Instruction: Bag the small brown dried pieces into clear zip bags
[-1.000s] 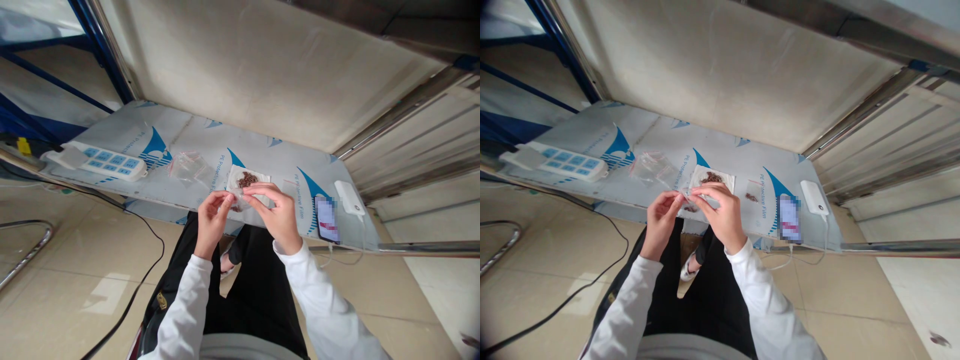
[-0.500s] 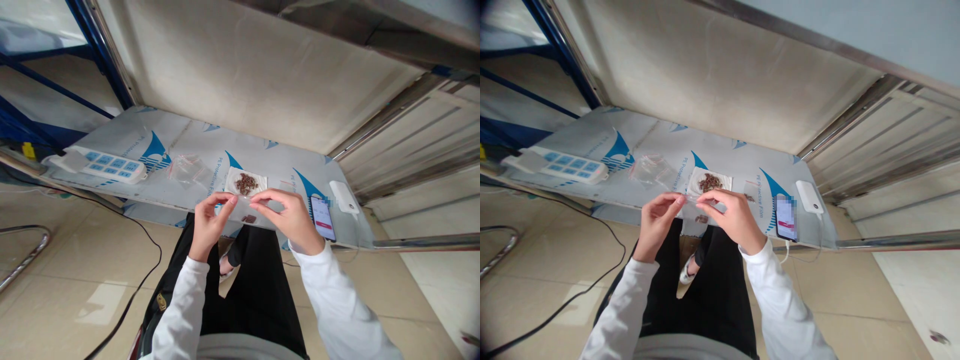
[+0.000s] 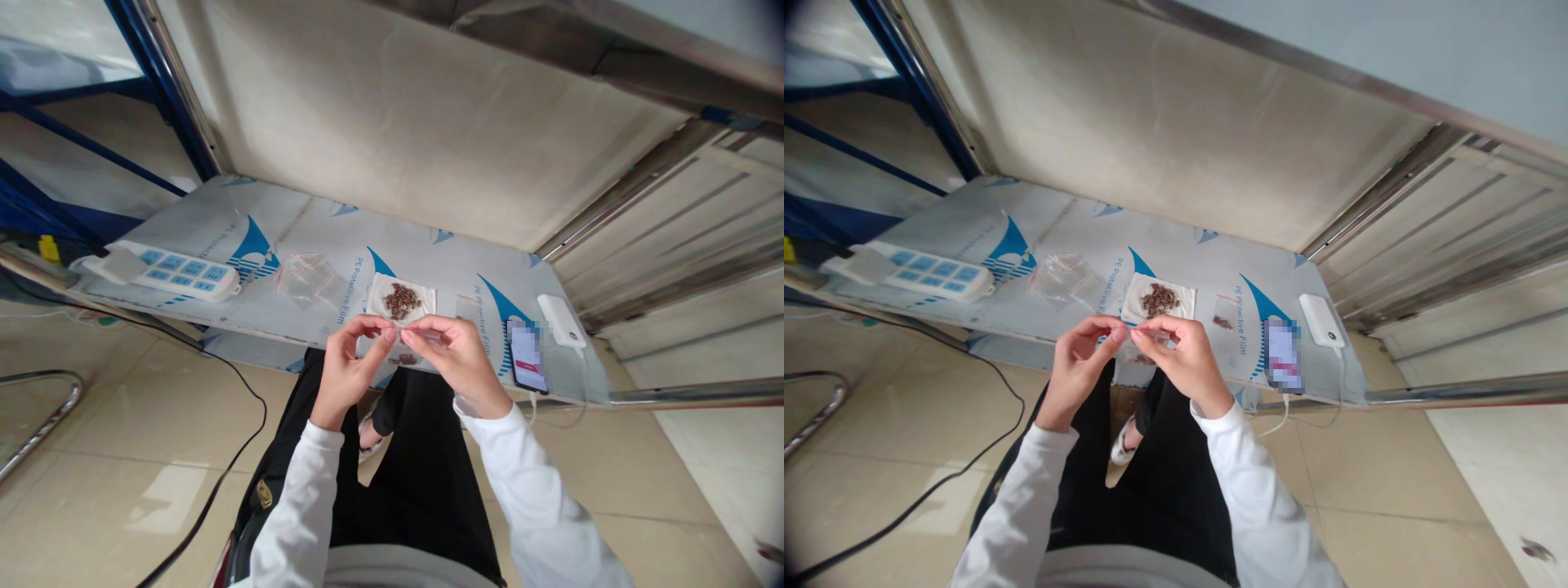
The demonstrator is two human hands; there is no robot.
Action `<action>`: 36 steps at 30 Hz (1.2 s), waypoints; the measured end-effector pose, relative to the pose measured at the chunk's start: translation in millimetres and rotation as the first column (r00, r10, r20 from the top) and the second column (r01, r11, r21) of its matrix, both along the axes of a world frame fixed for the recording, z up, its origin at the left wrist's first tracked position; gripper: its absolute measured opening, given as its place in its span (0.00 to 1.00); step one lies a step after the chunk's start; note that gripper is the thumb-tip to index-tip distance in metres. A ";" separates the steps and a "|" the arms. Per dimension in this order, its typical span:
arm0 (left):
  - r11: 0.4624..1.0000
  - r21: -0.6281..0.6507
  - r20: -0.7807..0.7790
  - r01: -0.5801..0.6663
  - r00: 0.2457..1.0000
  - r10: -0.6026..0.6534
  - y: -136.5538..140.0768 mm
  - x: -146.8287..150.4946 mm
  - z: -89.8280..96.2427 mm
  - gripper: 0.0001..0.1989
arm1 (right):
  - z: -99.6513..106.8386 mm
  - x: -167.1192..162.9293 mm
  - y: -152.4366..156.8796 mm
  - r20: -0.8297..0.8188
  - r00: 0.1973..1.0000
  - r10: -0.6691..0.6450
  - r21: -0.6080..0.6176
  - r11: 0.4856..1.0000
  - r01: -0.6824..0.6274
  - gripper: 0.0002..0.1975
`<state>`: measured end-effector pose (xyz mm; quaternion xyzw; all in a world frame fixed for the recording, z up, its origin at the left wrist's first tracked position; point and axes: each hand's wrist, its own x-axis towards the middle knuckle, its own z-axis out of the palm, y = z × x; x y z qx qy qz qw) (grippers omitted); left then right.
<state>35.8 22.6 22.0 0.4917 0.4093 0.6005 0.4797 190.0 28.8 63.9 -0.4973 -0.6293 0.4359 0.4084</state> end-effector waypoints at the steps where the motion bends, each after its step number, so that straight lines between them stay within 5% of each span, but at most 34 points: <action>1: 1.000 0.006 -0.012 0.003 1.000 -0.003 0.3 -0.2 -0.6 0.08 | 0.2 0.6 -0.4 0.004 1.000 0.010 -0.008 1.000 -0.010 0.11; 17: 0.998 -0.009 -0.045 0.058 0.997 -0.059 -0.7 1.8 -5.4 0.07 | -9.5 9.3 -9.3 -0.184 0.980 -0.072 -0.135 0.990 0.048 0.10; 27: 0.989 -0.061 -0.059 0.137 0.988 -0.141 -0.6 4.3 -9.2 0.07 | -16.5 15.0 -16.5 -0.130 0.989 -0.072 -0.098 0.993 0.060 0.09; 36: 0.980 -0.082 -0.054 0.181 0.981 -0.186 -2.3 11.4 -10.1 0.08 | -31.9 9.5 -23.3 -0.247 0.956 -0.159 -0.144 0.982 0.126 0.09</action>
